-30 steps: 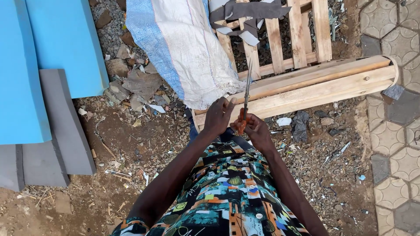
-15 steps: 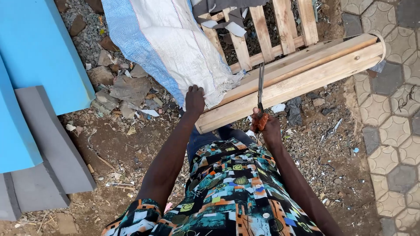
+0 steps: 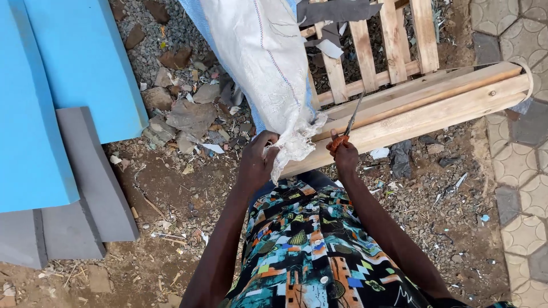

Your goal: The person is cutting a woven bag into strips and wrapping them around wooden slats of a frame to provide padding.

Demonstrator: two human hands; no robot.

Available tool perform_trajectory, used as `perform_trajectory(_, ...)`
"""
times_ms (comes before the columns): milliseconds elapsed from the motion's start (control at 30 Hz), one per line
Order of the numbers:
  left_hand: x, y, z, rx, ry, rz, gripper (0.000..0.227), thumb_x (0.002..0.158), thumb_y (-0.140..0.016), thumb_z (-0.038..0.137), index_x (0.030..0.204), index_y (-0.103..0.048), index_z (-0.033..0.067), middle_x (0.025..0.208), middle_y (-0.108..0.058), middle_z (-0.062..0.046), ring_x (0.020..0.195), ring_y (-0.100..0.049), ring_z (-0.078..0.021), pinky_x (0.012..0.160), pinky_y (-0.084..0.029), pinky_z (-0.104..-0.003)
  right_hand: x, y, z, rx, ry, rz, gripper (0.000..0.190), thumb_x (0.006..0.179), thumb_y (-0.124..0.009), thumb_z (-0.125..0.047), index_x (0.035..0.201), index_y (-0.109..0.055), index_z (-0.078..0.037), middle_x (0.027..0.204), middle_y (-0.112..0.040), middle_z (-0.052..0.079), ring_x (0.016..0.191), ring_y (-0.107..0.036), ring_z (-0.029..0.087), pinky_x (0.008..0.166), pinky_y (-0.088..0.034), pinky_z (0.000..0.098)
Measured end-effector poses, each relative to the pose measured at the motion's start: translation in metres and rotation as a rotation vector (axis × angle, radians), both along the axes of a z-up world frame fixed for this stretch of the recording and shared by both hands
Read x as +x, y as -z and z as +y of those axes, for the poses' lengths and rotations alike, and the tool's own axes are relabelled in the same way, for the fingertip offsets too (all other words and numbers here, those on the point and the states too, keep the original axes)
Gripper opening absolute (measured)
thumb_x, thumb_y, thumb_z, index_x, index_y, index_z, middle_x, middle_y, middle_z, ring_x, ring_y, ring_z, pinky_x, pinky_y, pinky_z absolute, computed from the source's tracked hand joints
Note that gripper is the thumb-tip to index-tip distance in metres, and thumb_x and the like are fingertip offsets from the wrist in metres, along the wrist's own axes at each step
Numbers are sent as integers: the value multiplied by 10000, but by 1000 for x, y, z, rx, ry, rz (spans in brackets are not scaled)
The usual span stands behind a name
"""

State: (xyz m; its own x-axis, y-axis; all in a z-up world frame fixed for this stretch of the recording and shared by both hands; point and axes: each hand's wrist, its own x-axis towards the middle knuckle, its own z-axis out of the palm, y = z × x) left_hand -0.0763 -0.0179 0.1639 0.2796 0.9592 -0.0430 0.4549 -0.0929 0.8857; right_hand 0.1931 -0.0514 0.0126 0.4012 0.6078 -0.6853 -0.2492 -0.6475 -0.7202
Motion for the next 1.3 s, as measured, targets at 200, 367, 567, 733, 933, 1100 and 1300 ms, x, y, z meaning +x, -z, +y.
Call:
perform_trajectory(200, -30, -62, -9, 0, -177, -144, 158, 1102, -538, 271, 1132, -587, 123, 1052, -680, -180, 1117, -675, -480, 894, -562, -655, -23, 71, 2, 6, 112, -78, 235, 995, -555, -211, 956, -677, -14, 742, -679, 110, 575, -605, 141, 533, -443, 258)
perform_trajectory(367, -65, -68, -11, -89, -141, -69, 116, 1074, -601, 231, 1133, -616, 132, 1050, -705, -179, 1144, -658, -497, 867, -567, -682, -46, 91, 44, -22, 214, -97, 286, 958, -579, -208, 984, -666, 63, 788, -641, 139, 669, -514, 134, 659, -424, 338)
perform_trajectory(567, -136, -53, -7, -115, -59, 173, 295, 823, -856, 73, 979, -653, 219, 916, -734, -35, 960, -761, -326, 886, -579, -506, 18, 138, 90, 248, 377, -49, 217, 889, -801, -58, 1090, -735, -11, 745, -716, 132, 620, -727, 203, 575, -553, 347)
perform_trajectory(733, -182, 8, -16, -198, 22, 362, 416, 693, -895, 13, 969, -644, 198, 877, -702, -62, 908, -750, -359, 814, -599, -540, -6, -51, 48, 345, 354, -101, 106, 938, -726, 15, 1032, -679, 0, 832, -669, 91, 651, -604, 124, 608, -489, 288)
perform_trajectory(933, -226, 135, -20, -384, 250, 648, 314, 791, -866, 115, 910, -593, 215, 875, -671, -36, 924, -729, -323, 836, -571, -482, -15, -50, -36, 291, 304, -155, 116, 944, -774, -20, 994, -669, -19, 867, -677, 140, 768, -657, 171, 673, -497, 335)
perform_trajectory(1100, -202, 227, -26, -495, 496, 1156, 548, 840, -769, 235, 1354, -586, 182, 1335, -655, -183, 1300, -612, -369, 1017, -501, -570, -29, -71, -70, 167, 280, -173, 166, 916, -845, -88, 948, -701, -11, 807, -671, 173, 751, -673, 205, 660, -534, 339)
perform_trajectory(1300, -29, 170, -9, -171, 424, 596, 377, 861, -825, 243, 1132, -598, 111, 1123, -674, -180, 1108, -687, -429, 906, -577, -547, -30, -119, -58, 170, 181, -82, 246, 901, -857, -148, 858, -646, -29, 775, -678, 165, 721, -739, 234, 627, -557, 295)
